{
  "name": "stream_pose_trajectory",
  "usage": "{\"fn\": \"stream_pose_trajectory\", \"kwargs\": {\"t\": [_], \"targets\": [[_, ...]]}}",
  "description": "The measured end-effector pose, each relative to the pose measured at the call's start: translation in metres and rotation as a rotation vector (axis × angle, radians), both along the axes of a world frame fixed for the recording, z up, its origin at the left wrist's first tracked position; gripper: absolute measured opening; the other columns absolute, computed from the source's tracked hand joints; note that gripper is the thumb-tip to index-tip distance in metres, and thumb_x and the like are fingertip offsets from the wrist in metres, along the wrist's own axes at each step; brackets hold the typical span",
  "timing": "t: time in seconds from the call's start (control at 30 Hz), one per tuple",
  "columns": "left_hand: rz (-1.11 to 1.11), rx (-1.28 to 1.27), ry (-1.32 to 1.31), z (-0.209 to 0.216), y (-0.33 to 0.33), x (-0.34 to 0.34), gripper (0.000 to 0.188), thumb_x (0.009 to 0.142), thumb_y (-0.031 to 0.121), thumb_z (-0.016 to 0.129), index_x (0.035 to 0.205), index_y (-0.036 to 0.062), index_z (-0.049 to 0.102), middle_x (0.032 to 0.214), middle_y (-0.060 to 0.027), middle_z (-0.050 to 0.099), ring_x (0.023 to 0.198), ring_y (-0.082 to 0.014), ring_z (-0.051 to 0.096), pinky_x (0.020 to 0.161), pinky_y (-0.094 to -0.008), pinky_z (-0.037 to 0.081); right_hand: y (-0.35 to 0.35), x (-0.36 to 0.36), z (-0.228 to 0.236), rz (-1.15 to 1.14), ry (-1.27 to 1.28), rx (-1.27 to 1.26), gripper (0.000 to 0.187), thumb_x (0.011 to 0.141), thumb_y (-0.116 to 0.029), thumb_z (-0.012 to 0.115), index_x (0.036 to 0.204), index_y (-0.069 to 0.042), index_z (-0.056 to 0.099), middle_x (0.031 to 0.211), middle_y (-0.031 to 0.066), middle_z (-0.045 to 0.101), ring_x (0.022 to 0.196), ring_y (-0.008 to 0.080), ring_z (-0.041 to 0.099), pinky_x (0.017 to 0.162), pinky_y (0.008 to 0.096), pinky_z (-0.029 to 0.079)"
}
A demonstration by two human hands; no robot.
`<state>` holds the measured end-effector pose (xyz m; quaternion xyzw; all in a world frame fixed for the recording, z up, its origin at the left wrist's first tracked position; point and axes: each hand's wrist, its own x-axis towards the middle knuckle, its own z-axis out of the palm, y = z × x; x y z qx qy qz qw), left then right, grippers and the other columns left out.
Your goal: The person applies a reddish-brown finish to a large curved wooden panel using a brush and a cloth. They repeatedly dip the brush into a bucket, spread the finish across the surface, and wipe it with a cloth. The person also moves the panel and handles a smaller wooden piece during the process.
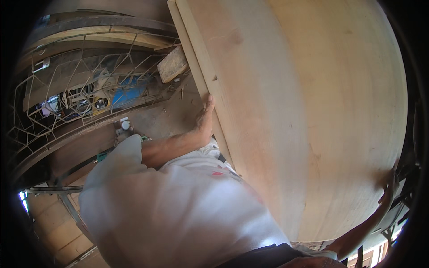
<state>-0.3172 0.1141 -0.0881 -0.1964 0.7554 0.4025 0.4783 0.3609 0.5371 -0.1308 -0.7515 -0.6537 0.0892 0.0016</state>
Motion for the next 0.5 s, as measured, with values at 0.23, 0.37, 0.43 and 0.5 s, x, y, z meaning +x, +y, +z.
{"fn": "stream_pose_trajectory", "kwargs": {"t": [0.23,0.37,0.43,0.5], "targets": [[-0.048,0.018,0.080,-0.022,-0.042,-0.003,0.087,0.099,0.072,0.044,0.160,0.0130,0.028,0.158,-0.0094,0.040,0.145,-0.0276,0.040,0.118,-0.0408,0.036,-0.033,-0.019,-0.005,-0.002,0.108,0.009,0.049,0.099,-0.038,0.062,0.138,-0.007,0.063,0.133,0.0113,0.066,0.113,0.0198,0.068,0.072,0.0262,0.047],[-0.212,0.094,0.054,-0.031,-0.037,-0.012,0.083,0.101,0.070,0.040,0.159,0.0115,0.028,0.157,-0.0105,0.041,0.144,-0.0277,0.041,0.116,-0.0403,0.040,-0.120,-0.036,0.044,-0.082,0.313,0.079,0.051,0.100,-0.039,0.062,0.139,-0.007,0.062,0.134,0.0110,0.066,0.113,0.0195,0.068,0.072,0.0256,0.047],[-0.442,0.152,0.143,-0.017,-0.027,-0.015,0.081,0.102,0.069,0.039,0.158,0.0118,0.029,0.156,-0.0101,0.042,0.144,-0.0276,0.041,0.115,-0.0406,0.042,-0.191,-0.059,0.074,-0.146,0.523,0.125,0.051,0.100,-0.039,0.062,0.140,-0.007,0.062,0.135,0.0109,0.066,0.113,0.0194,0.068,0.071,0.0254,0.047],[-0.553,0.370,0.032,-0.018,-0.029,-0.020,0.084,0.098,0.072,0.044,0.158,0.0160,0.028,0.157,-0.0085,0.038,0.144,-0.0276,0.040,0.113,-0.0470,0.042,-0.280,-0.103,0.114,-0.212,0.743,0.205,0.049,0.099,-0.033,0.062,0.140,-0.005,0.061,0.125,0.0128,0.068,0.095,0.0130,0.068,0.064,0.0224,0.044]]}}
